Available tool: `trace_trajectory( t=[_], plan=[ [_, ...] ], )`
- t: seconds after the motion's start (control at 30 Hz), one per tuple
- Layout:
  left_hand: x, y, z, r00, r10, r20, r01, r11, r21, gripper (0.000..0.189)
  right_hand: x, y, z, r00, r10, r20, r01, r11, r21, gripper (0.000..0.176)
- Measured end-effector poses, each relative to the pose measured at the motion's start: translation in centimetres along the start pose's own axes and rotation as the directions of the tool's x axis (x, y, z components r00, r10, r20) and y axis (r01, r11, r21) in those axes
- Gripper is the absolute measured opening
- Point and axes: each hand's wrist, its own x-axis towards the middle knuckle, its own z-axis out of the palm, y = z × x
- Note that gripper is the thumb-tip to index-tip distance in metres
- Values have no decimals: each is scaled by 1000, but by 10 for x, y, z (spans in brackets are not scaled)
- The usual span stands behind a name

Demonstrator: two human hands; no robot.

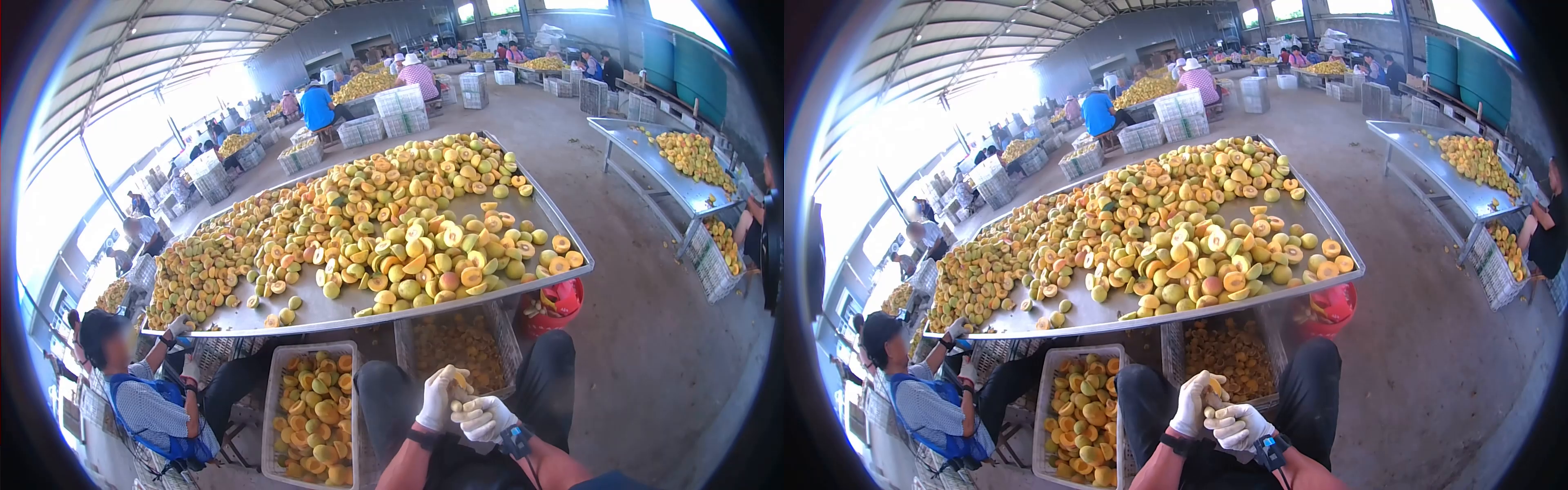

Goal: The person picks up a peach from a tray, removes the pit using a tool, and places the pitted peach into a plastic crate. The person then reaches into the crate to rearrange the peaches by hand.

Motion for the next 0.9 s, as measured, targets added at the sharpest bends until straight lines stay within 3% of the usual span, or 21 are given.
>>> trace_trajectory(
  t=[0.07, 0.2, 0.27, 0.3, 0.33, 0.37, 0.4, 0.43, 0.47, 0.5, 0.53, 0.57, 0.6, 0.63, 0.7, 0.8, 0.87, 0.9],
  plan=[
    [6, -2, 2, 996, -34, -78, 30, 998, -46, 41, 0, -7, -2, 1000, 9, 9, -9, 1000, 18, 25],
    [21, 0, 4, 995, -66, -76, 60, 995, -80, 35, 0, -17, 6, 1000, 5, -8, -5, 1000, -21, 22],
    [31, 2, 0, 988, -129, -88, 119, 987, -104, 34, -3, -26, 13, 988, -44, -148, -2, 955, -295, 19],
    [35, 8, 0, 962, -260, -86, 234, 943, -238, 38, -1, -26, 24, 987, -42, -152, -4, 956, -292, 19],
    [37, 15, 1, 921, -384, -65, 336, 868, -366, 42, 1, -21, 40, 956, -130, -264, -20, 865, -501, 16],
    [35, 20, 5, 932, -342, -117, 287, 897, -335, 38, 3, -18, 54, 907, -241, -344, -65, 730, -681, 14],
    [41, 17, -2, 932, -343, -114, 289, 898, -332, 38, 4, -16, 65, 908, -244, -342, -61, 729, -681, 14],
    [50, 13, -14, 967, -147, -210, 126, 986, -111, 35, 5, -14, 75, 887, -322, -331, -53, 641, -766, 15],
    [57, 7, -23, 964, 68, -256, -37, 991, 125, 33, 5, -14, 81, 864, -396, -311, -53, 543, -838, 16],
    [60, 7, -24, 934, 138, -328, -83, 981, 174, 26, 5, -16, 83, 848, -435, -302, -56, 493, -868, 17],
    [61, 13, -28, 925, 179, -337, -71, 949, 308, 25, 5, -29, 69, 782, -536, -319, -139, 349, -927, 22],
    [62, 15, -32, 832, 486, -266, -196, 707, 680, 25, 7, -43, 42, 670, -728, -144, -381, -171, -909, 25],
    [61, 20, -33, 702, 709, -71, -228, 317, 921, 27, 13, -41, 37, 612, -781, 123, -608, -564, -559, 28],
    [61, 25, -37, 677, 736, -8, -276, 264, 924, 32, 10, -39, 34, 572, -812, 116, -682, -549, -484, 27],
    [52, 48, -32, 595, 800, 76, -348, 171, 922, 39, 7, -40, 23, 560, -819, 124, -689, -544, -479, 20],
    [19, 88, -30, 485, 874, 36, -371, 168, 913, 39, -4, -42, 4, 581, -801, 147, -652, -566, -505, 16],
    [-7, 107, -51, 403, 915, -12, -323, 154, 934, 37, -14, -45, -4, 598, -782, 179, -644, -601, -474, 14],
    [-23, 113, -63, 410, 908, -92, -257, 212, 943, 37, -18, -47, -7, 606, -780, 156, -653, -600, -462, 15]
  ],
)
